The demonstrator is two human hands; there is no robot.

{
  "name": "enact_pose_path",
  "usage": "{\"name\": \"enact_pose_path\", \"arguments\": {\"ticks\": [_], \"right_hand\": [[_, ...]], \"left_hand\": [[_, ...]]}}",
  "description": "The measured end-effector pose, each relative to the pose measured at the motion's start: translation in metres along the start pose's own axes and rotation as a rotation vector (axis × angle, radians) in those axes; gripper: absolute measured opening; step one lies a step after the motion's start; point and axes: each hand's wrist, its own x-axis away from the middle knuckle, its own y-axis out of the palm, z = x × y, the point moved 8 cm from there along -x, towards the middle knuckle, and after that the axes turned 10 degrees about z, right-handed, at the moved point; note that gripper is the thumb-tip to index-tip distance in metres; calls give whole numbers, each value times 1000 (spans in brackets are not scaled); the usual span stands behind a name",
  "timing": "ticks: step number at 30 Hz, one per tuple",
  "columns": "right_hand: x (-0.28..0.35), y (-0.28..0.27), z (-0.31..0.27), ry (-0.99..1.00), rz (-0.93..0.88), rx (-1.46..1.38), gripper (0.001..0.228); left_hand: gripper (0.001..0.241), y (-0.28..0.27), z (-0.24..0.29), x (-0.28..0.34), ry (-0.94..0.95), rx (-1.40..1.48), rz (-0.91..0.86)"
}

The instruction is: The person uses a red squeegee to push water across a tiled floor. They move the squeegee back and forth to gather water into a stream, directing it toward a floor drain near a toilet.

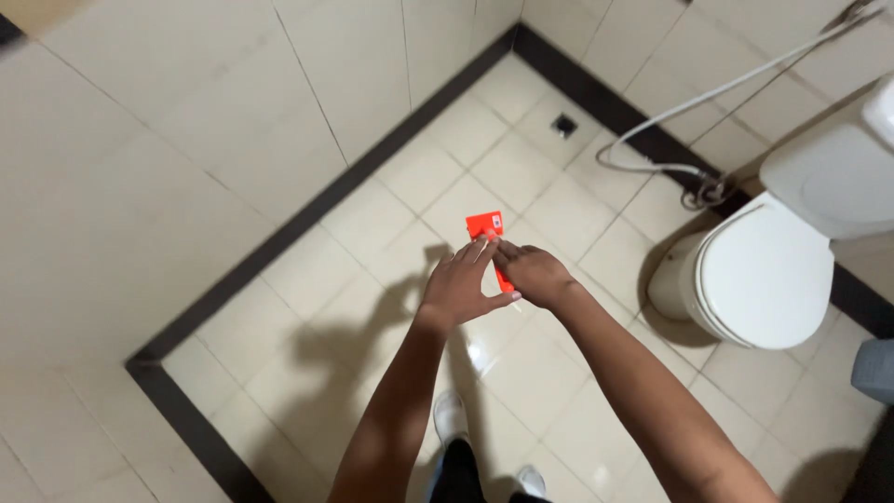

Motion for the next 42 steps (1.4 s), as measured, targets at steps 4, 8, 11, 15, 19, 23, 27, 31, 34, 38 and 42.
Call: {"name": "enact_pose_path", "arguments": {"ticks": [4, 8, 11, 15, 19, 23, 27, 31, 34, 38, 42], "right_hand": [[-1, -67, 3, -42, 101, 66, 68], [14, -142, -5, -144, 113, 177, 62], [30, -184, -7, -170, 80, 262, 59], [54, -262, 2, -105, 72, 352, 57], [70, -288, 16, -63, 161, 380, 58], [82, -316, 6, -68, 174, 458, 53], [84, -324, 1, -38, 212, 480, 54], [84, -317, 10, -4, 246, 501, 55], [84, -314, 20, 9, 295, 563, 56], [78, -310, 31, 49, 377, 558, 60], [60, -303, 44, 85, 407, 535, 59]], "left_hand": [[110, -50, 19, -10, 73, -17, 89], [112, -111, 57, -12, 116, -24, 136], [109, -163, 99, -6, 130, -17, 133], [106, -209, 139, -19, 202, -2, 200], [110, -233, 168, -20, 326, -16, 325], [109, -249, 182, -16, 349, -23, 340], [109, -257, 185, -13, 365, -21, 332], [109, -247, 183, -25, 407, -44, 351], [110, -242, 185, -35, 457, -54, 391], [114, -233, 178, -48, 434, 14, 362], [117, -225, 160, -68, 447, 72, 358]]}}
